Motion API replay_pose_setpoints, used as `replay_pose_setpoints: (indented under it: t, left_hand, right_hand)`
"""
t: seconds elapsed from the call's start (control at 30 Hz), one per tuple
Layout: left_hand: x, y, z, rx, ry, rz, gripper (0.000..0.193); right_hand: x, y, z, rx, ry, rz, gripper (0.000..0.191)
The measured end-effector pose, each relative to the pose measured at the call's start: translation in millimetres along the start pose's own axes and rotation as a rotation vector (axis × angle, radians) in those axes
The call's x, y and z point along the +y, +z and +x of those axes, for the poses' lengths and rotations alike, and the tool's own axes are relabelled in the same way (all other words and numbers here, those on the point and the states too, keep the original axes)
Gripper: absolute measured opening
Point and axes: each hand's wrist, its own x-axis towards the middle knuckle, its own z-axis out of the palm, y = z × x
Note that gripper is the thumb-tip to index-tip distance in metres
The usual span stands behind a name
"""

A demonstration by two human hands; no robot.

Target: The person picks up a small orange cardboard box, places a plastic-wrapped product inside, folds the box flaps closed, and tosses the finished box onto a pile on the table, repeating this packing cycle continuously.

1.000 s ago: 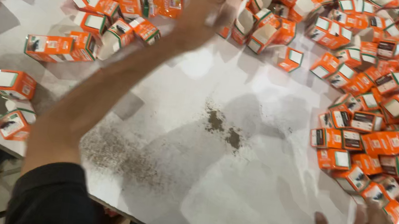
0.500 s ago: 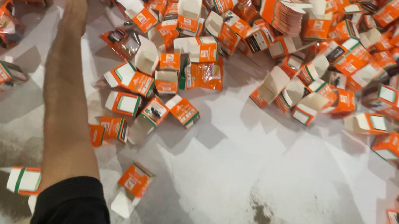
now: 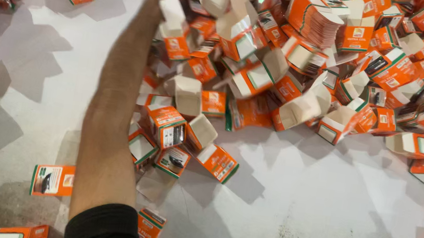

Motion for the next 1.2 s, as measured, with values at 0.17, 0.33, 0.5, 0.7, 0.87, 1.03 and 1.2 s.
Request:
replay_pose_setpoints:
  t: [0.17,0.33,0.5,0.7,0.87,1.03,1.2]
  left_hand:
    - [43,105,-36,-0.142,0.248,0.190,0.061]
    - [93,149,-98,-0.140,0.078,0.102,0.076]
    - [157,92,-168,-0.354,0.115,0.672,0.089]
    - [247,-24,-363,0.052,0.422,0.623,0.051]
    - [259,1,-560,0.032,0.304,0.677,0.090]
    - [206,77,-573,-0.139,0.275,0.825,0.096]
    - [190,90,-459,0.026,0.375,0.813,0.088]
  right_hand:
    - [-29,-39,-16,0.086,0.044,0.019,0.066]
    - [-70,-94,0,-0.092,0.205,0.183,0.065]
    - [-101,-134,20,-0.118,0.217,0.251,0.067]
    - [-142,-143,35,0.102,0.154,0.373,0.093]
    - [-185,-127,112,-0.122,0.152,0.299,0.105]
    - [-206,-114,142,-0.176,0.182,0.269,0.057]
    - [-159,-141,76,-0.257,0.462,0.609,0.056]
